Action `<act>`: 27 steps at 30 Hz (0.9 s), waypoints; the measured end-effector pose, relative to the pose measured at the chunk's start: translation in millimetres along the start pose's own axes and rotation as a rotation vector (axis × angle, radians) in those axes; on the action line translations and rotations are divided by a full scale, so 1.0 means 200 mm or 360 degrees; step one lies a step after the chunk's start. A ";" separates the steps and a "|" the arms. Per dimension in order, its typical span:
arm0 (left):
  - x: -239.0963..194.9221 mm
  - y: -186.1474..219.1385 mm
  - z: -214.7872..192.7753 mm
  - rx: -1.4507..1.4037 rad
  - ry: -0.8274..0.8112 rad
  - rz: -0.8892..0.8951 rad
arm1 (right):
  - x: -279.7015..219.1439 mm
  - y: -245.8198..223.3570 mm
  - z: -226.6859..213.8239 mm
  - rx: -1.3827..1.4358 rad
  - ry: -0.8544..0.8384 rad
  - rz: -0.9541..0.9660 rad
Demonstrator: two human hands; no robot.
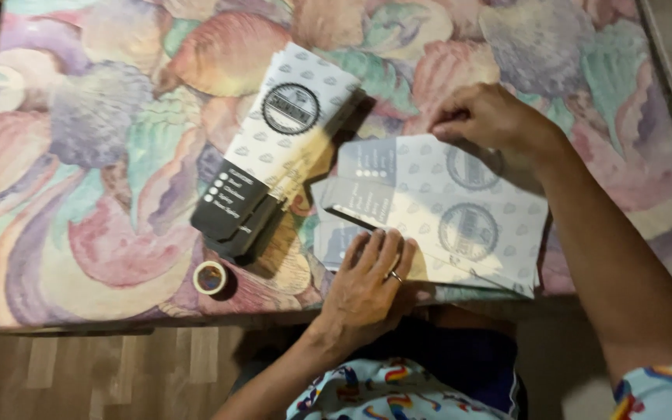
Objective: The person assembles printed paper wrappers by folding them and securing the edges with adhesive tape. They handle multiple wrappers one at a time, applying tape to the folded seams and stacking the finished units on the table.
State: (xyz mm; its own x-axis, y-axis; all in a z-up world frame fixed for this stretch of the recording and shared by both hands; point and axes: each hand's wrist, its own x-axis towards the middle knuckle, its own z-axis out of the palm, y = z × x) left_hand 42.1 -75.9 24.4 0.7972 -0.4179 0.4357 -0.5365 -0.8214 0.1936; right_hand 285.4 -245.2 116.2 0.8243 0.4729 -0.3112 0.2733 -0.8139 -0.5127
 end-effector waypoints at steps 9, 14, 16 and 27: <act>0.01 0.00 0.03 0.0174 0.0148 0.0033 | 0.08 0.21 0.09 0.0197 0.0115 -0.0365; 0.01 -0.01 0.04 0.0116 0.0141 0.0018 | 0.11 0.28 0.14 0.0002 0.0312 -0.0671; 0.01 -0.01 0.04 0.0147 0.0180 0.0023 | 0.09 0.28 0.15 -0.0101 0.0422 -0.0813; 0.01 0.00 0.01 0.0053 0.0100 0.0018 | -0.37 0.06 0.26 -0.1147 0.0866 -0.0844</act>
State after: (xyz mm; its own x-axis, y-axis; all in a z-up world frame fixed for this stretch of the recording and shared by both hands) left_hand 45.2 -77.3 23.4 0.7715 -0.4031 0.4922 -0.5350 -0.8297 0.1592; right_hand 201.7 -272.6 91.3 0.5751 0.7580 0.3076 0.7485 -0.6393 0.1760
